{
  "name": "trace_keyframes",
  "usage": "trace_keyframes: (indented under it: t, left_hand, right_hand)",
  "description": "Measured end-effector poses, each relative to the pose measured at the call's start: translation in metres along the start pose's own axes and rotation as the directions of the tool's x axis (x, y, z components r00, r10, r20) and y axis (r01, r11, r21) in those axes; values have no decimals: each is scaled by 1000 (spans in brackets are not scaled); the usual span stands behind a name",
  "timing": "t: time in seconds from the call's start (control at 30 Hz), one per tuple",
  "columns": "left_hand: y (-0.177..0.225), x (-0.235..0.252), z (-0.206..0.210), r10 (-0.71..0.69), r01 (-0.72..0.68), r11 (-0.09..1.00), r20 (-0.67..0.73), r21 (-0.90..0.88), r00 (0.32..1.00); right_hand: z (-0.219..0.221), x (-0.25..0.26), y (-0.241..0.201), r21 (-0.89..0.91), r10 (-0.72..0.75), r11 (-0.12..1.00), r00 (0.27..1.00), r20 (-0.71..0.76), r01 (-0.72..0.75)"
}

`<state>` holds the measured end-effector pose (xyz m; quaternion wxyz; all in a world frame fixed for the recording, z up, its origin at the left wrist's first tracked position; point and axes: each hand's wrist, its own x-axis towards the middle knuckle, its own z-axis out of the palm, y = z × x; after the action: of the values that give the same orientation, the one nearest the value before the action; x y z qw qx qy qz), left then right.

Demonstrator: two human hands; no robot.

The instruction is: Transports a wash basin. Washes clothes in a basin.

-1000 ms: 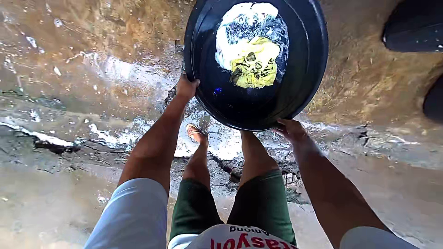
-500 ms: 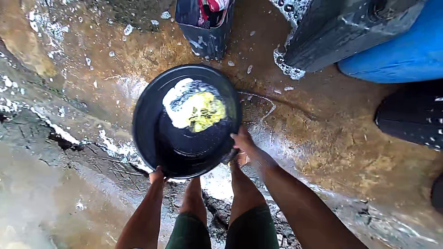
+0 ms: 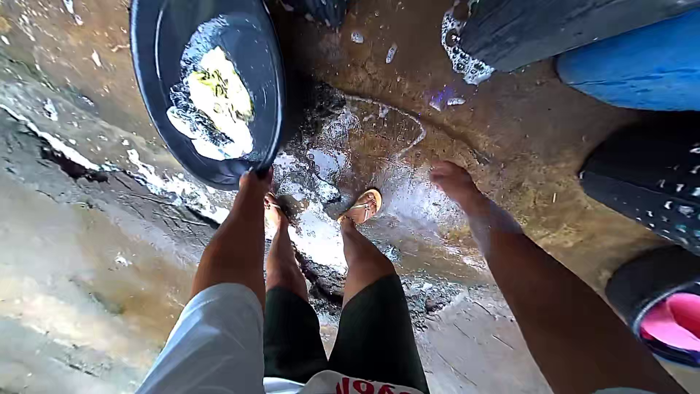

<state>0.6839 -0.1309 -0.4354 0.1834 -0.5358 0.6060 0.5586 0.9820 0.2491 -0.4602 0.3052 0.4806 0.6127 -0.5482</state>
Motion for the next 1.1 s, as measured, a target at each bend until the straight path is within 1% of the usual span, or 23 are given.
trace_keyframes:
  t: [0.1,0.2,0.27,0.37,0.43,0.5,0.6,0.7,0.8,0.9,0.97,1.03,1.1]
  left_hand:
    - [20,9,39,41,-39,996,28,-76,999]
    - [41,17,60,97,-95,991,20,-95,995]
    - [54,24,61,124,-120,989,37,-88,992]
    - [75,40,52,127,-122,989,62,-81,990]
    - [92,50,53,126,-120,990,74,-79,989]
    - [113,58,54,126,-119,989,79,-83,989]
    - [158,72,63,119,-112,990,84,-87,989]
    - [202,101,70,80,-74,996,131,-47,988]
    - [239,138,76,11,-9,1000,191,-8,982]
    - [270,173,69,-60,57,998,257,18,964]
    - [288,187,56,-114,67,987,340,146,934]
    - [309,194,42,-205,61,945,436,322,876]
    - [336,195,34,-300,40,866,452,499,840]
  right_hand:
    - [-16,-13,52,-58,159,985,987,-20,-160]
    - [-11,-30,75,-36,260,965,966,-15,-260]
    - [-6,-39,73,-38,288,957,958,-13,-288]
    - [6,-42,63,-42,318,947,948,-4,-318]
    - [11,-39,46,-34,322,946,947,-13,-322]
    - [16,-37,18,-33,317,948,948,-27,-318]
    - [24,-32,-44,-45,278,959,959,-55,-281]
    - [41,-24,-122,-82,223,969,969,-109,-232]
    - [80,-15,-220,-102,162,979,977,-139,-177]
    - [134,-7,-329,-169,55,983,995,-88,-69]
    - [167,-8,-401,-280,-1,960,1000,-28,-7]
    - [194,-12,-470,-398,-50,916,999,21,54]
    - [215,-17,-525,-462,-73,883,996,49,88]
